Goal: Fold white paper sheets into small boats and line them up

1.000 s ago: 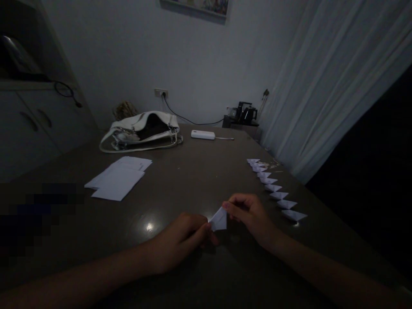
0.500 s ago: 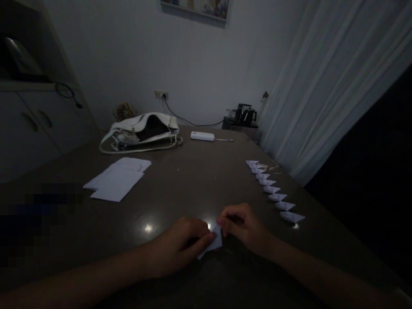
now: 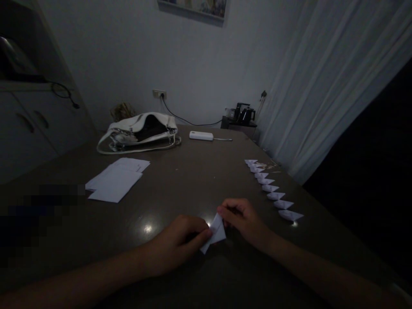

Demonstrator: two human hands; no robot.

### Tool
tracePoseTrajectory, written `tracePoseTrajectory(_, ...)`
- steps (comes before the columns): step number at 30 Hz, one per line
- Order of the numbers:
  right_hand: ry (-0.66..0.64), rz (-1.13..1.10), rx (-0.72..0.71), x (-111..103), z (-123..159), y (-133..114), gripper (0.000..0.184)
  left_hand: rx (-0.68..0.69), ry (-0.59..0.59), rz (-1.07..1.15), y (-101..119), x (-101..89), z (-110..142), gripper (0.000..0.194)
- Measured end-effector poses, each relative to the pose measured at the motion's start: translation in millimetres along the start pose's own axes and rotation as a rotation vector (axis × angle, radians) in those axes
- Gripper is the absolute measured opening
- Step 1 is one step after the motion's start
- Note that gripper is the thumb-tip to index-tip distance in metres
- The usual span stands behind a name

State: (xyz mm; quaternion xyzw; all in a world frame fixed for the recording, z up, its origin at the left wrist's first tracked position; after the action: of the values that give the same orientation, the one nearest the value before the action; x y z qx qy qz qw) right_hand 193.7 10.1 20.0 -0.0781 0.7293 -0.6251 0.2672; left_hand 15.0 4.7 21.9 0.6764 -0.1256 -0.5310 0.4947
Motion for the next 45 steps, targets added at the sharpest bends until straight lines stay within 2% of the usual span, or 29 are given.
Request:
tracePoseTrajectory(4,0.023,-0.103,0.009,-2.2,-2.2,5.0,0.035,-0.025,-0.014,0.173,-2.0,-2.4,-0.1,0.044)
tracePoseTrajectory(9,-0.070,-0.169,-0.009,2.2,-0.8,6.8,0.032,0.064,-0.089,0.325,-1.5,-0.8,-0.3,0.036)
tracePoseTrajectory(16,-0.082,-0.112,-0.025,3.9,1.9,3.6,0.025,0.018,-0.013,0.238,-3.6,-0.6,-0.7,0.032)
tracePoseTrajectory(20,-0.103,-0.038,-0.020,5.4,3.8,1.4,0.033,0.006,0.007,0.225,-4.9,-1.4,-3.1,0.034)
tracePoseTrajectory(27,-0.093,0.029,-0.027,5.5,5.2,-1.2,0.027,-0.024,0.067,0.191,-10.0,-0.8,-4.9,0.035)
tracePoseTrajectory(34,-0.100,0.056,-0.044,6.3,5.8,-1.8,0.026,-0.003,0.073,0.178,-6.5,-2.0,-4.0,0.035)
tracePoseTrajectory(40,-0.109,0.228,-0.093,7.7,7.5,-2.7,0.026,-0.052,0.093,0.111,-6.2,-2.9,-4.0,0.037)
tracePoseTrajectory(45,-0.081,0.249,-0.048,7.3,6.6,-0.3,0.026,-0.038,0.092,0.134,-7.6,-1.8,-2.6,0.032)
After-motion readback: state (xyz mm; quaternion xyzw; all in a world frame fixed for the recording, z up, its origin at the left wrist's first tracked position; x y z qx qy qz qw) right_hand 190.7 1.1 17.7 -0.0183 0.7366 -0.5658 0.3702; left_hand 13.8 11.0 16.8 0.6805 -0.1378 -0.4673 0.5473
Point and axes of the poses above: each hand's wrist, its own z-axis away from the middle knuckle, its own x-axis out of the palm, y = z × x, the point moved 2 cm from there along -z, towards the middle knuckle, and after that the axes turned 11 degrees about -y, right-handed, at the moved point
